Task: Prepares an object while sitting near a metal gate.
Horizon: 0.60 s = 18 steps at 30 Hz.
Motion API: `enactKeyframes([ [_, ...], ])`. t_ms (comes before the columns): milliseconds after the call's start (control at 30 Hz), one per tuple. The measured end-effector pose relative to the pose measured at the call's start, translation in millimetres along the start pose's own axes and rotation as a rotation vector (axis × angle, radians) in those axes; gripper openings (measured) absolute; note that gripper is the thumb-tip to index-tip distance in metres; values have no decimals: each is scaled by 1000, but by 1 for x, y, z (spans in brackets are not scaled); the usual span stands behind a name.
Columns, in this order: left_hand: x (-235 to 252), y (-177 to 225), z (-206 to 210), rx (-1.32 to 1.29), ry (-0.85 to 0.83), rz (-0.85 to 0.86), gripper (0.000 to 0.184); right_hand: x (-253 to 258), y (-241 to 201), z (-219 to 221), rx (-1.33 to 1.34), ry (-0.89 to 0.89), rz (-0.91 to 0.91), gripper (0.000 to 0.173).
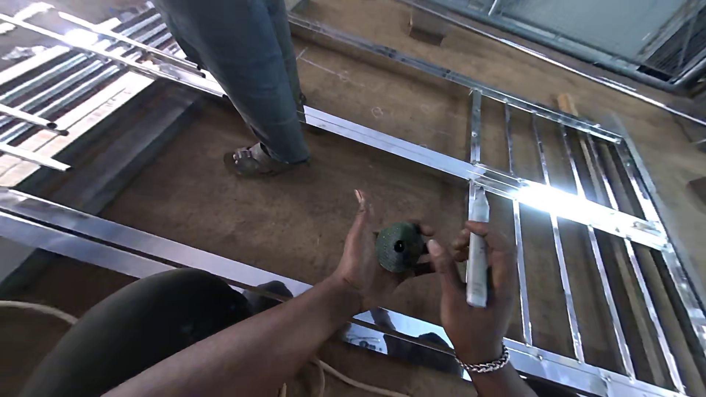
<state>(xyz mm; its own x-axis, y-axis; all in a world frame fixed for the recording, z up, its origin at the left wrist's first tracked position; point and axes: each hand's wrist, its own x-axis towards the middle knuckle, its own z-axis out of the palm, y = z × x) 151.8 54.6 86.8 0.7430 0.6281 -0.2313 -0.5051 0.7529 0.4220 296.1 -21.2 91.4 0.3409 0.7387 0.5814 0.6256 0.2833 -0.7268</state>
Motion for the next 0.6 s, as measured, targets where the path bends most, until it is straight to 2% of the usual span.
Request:
enactKeyframes([
  [67, 0, 6, -2, -6, -62, -6, 112, 5, -6, -6, 93, -16, -51, 33],
  [167, 1, 14, -2, 48, -51, -7, 113, 0, -8, -11, 158, -92, -135, 30],
  [233, 1, 18, 2, 98, 2, -4, 115, -8, -7, -10, 143, -152, -173, 27],
  [367, 1, 24, 0, 157, 16, -29, 117, -18, -9, 3, 51, -136, -294, 18],
  [600, -3, 35, 6, 225, 187, -48, 116, -13, -15, 6, -45, -187, -342, 24],
])
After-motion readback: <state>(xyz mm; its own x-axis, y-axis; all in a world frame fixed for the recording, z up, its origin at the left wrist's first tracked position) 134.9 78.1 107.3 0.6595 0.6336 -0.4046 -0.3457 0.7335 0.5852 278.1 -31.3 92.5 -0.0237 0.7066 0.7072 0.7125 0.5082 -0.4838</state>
